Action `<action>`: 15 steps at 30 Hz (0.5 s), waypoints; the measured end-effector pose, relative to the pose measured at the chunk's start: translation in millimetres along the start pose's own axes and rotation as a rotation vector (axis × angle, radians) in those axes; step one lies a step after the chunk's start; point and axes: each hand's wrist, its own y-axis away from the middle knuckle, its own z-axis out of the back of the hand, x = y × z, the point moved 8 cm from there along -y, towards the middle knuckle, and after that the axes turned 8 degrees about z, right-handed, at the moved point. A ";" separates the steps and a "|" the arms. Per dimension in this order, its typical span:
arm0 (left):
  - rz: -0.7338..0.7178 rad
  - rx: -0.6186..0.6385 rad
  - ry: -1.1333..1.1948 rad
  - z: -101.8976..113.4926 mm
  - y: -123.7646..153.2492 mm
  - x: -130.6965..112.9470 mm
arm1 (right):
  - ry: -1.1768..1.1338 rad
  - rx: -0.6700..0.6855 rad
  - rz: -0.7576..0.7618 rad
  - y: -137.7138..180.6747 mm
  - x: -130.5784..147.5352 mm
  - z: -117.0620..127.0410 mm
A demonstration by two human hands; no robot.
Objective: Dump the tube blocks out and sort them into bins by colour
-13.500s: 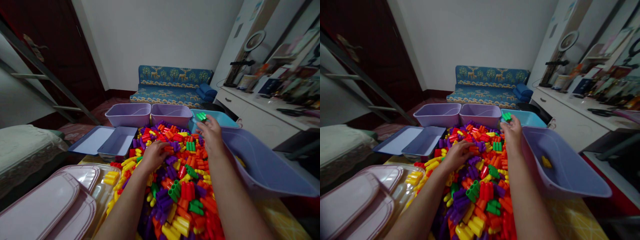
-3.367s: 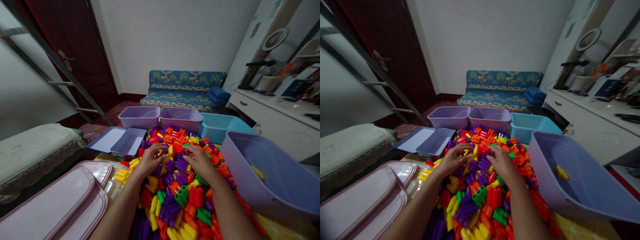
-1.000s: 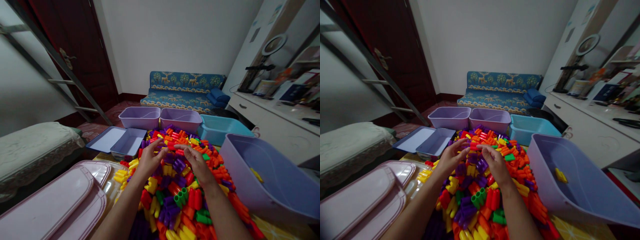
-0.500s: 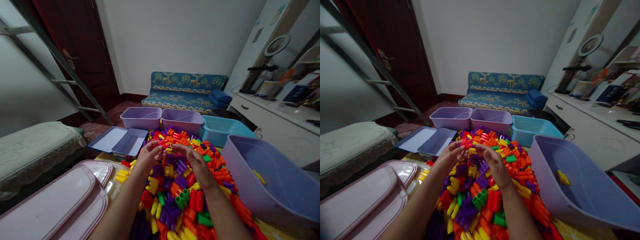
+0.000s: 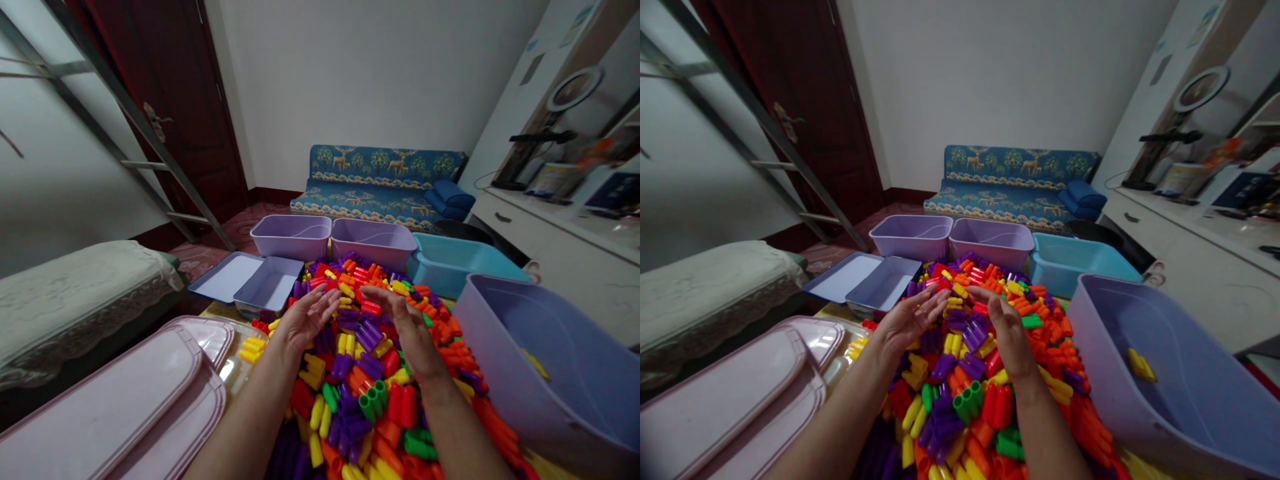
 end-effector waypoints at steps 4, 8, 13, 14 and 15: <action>0.016 -0.044 0.008 3.1 0.3 0.8 | 0.060 -0.085 -0.010 -3.2 -5.6 12.3; -0.011 -0.071 0.009 3.4 1.9 -0.8 | 0.475 -0.130 0.056 -7.2 -11.2 29.4; 0.001 -0.059 -0.013 2.7 1.3 1.3 | 0.912 0.163 0.054 -5.1 -32.8 16.1; 0.006 -0.051 -0.020 1.8 1.5 2.0 | 0.944 0.203 0.045 -4.0 -35.4 13.6; 0.011 -0.042 -0.028 0.5 1.9 2.8 | 0.970 0.227 0.036 -3.3 -36.3 12.1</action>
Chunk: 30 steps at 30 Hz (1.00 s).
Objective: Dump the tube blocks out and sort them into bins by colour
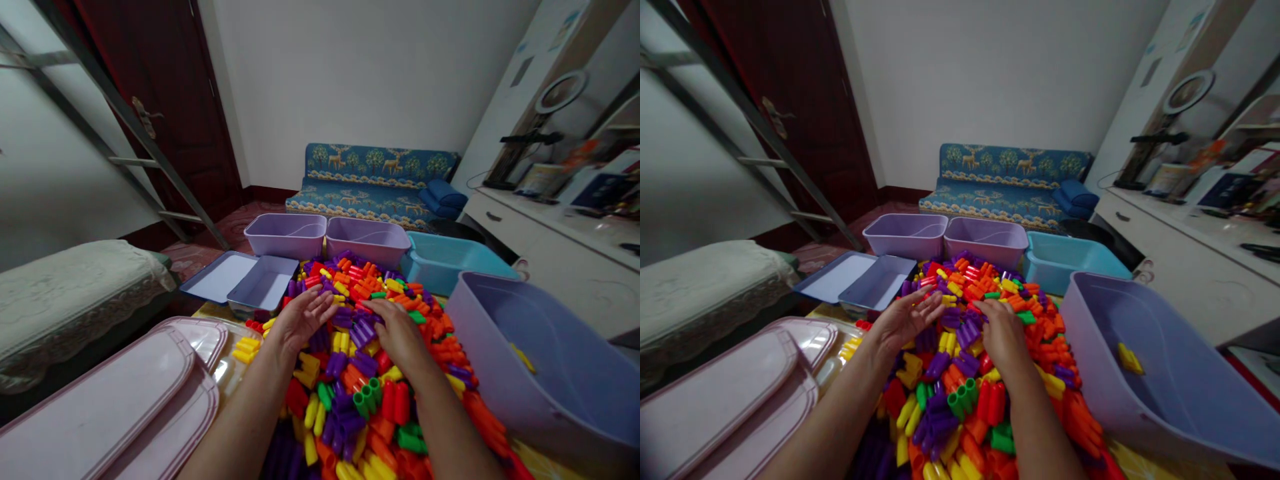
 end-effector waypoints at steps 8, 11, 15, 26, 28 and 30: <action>0.019 0.131 -0.162 -17.2 6.9 11.9 | -0.061 -0.123 -0.117 1.0 -5.2 18.0; 0.012 0.156 -0.210 -17.9 6.0 15.6 | -0.034 -0.067 -0.042 0.0 -1.8 8.3; -0.008 0.136 -0.236 -15.4 4.3 15.0 | 0.016 0.027 0.042 -0.6 4.1 -3.7; -0.042 0.136 -0.302 -15.9 3.8 14.3 | -0.126 -0.014 0.021 -0.3 4.4 -1.0; -0.038 0.144 -0.306 -16.4 4.5 14.3 | -0.233 -0.079 0.017 -1.6 5.1 2.2; -0.027 0.161 -0.314 -18.1 6.1 15.5 | -0.362 -0.148 0.040 -3.2 9.6 5.8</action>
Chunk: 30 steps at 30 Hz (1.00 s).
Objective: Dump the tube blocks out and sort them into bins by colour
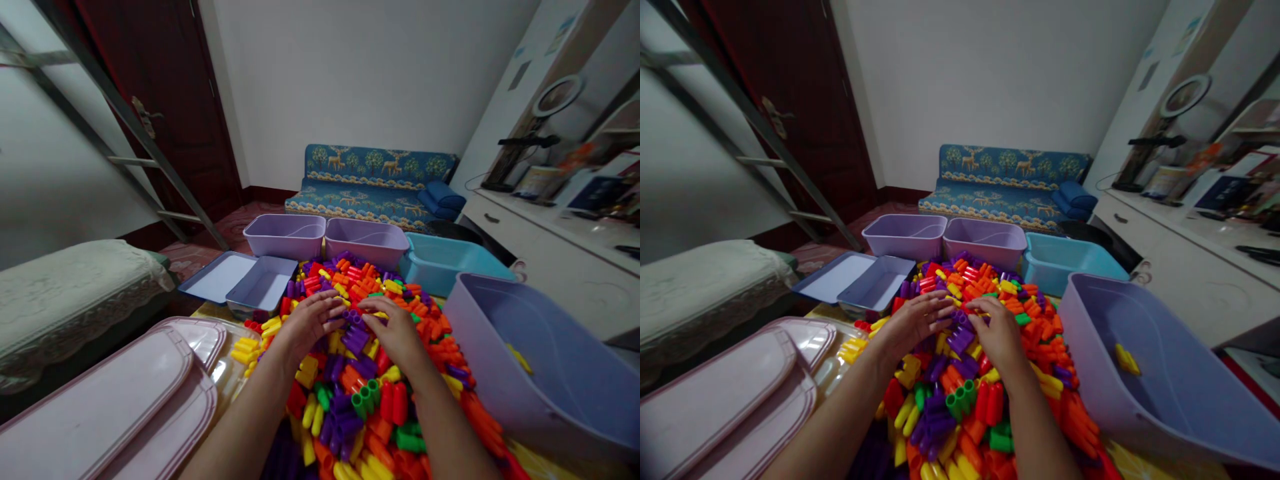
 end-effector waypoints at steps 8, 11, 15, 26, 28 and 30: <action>0.009 0.001 -0.115 -4.4 2.0 3.9 | 0.173 -0.018 0.038 -2.5 9.7 1.2; 0.000 0.000 -0.120 -3.7 1.5 3.8 | 0.308 0.071 -0.010 -0.5 -0.5 -1.3; -0.015 -0.002 -0.109 -3.6 2.6 2.0 | 0.295 0.184 -0.032 3.3 -8.4 -9.0; -0.054 0.054 -0.248 -7.8 -2.2 5.3 | -0.282 -0.164 -0.193 3.2 -1.4 -2.0; -0.081 0.068 -0.295 -9.0 -3.1 4.9 | -0.283 -0.161 -0.186 3.3 0.3 -2.8; -0.111 0.069 -0.354 -10.5 -2.8 3.0 | -0.259 -0.121 -0.156 2.3 3.5 -4.7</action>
